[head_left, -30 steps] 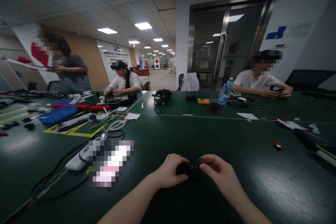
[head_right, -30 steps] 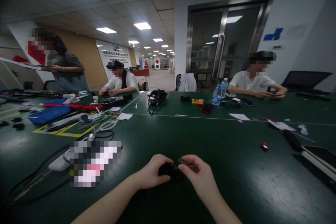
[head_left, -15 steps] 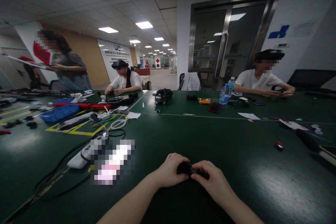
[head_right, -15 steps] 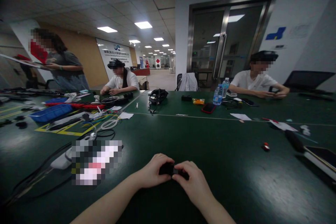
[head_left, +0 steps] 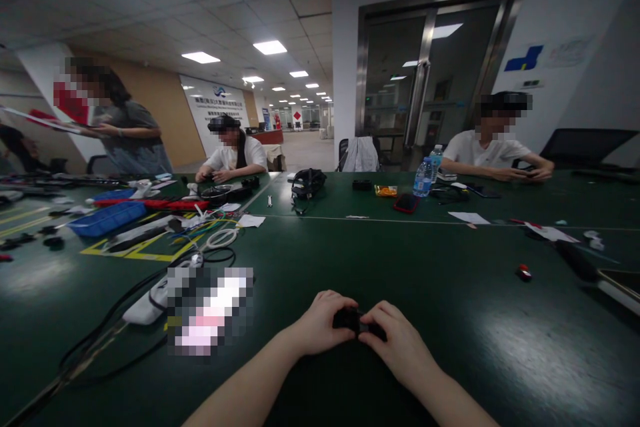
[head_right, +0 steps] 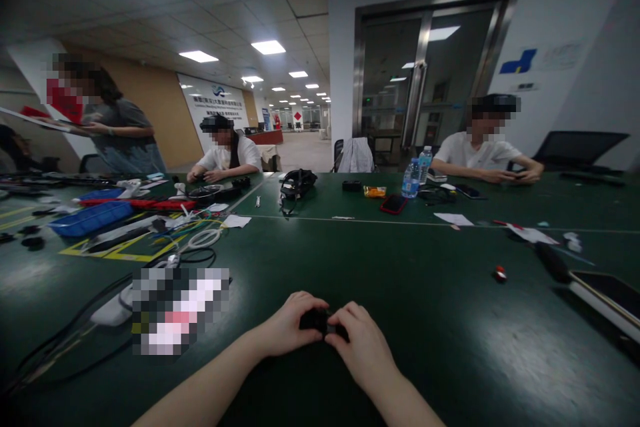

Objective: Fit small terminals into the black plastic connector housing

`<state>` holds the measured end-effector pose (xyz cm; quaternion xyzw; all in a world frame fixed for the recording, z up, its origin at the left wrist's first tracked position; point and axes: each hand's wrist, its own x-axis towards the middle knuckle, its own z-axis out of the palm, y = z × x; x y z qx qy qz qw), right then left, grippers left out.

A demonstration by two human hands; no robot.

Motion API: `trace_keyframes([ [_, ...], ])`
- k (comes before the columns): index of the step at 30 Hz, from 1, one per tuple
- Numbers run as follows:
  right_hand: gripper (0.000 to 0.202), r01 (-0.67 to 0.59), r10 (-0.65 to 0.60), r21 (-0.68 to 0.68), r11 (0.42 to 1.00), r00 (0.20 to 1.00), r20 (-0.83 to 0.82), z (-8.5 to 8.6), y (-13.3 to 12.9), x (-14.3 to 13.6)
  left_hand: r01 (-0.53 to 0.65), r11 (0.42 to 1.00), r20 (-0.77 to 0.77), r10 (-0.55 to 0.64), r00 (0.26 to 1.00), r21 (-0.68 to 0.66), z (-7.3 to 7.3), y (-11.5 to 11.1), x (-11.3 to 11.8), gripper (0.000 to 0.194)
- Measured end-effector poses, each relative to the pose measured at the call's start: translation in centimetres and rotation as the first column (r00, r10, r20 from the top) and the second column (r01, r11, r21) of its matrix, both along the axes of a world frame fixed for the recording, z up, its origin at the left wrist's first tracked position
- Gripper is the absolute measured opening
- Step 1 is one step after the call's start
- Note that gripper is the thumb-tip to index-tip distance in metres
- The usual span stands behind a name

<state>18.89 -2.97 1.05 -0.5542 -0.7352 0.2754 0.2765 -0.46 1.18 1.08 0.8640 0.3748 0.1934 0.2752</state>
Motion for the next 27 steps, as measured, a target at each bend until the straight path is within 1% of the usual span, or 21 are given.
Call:
trace_keyframes([
  [11, 0.013, 0.013, -0.012, -0.028, 1.0, 1.0, 0.025, 0.35, 0.03, -0.08, -0.014, 1.0, 0.016, 0.014, 1.0, 0.0, -0.42, 0.07, -0.02, 0.045],
  [14, 0.013, 0.009, -0.006, -0.039, 0.999, 0.997, 0.071, 0.44, 0.08, -0.11, -0.014, 1.0, 0.013, 0.014, 1.0, 0.001, -0.51, 0.14, -0.02, 0.045],
  [20, 0.013, -0.006, 0.008, -0.014, 1.0, 0.99, 0.143, 0.26, 0.12, -0.14, -0.019, 1.0, 0.028, 0.018, 0.999, 0.019, -0.88, 0.26, 0.0, 0.044],
  [27, 0.014, -0.025, 0.024, 0.006, 1.0, 0.993, 0.115, -0.24, 0.18, 0.09, -0.014, 1.0, 0.026, 0.013, 1.0, 0.005, -0.69, 0.22, -0.04, 0.044],
])
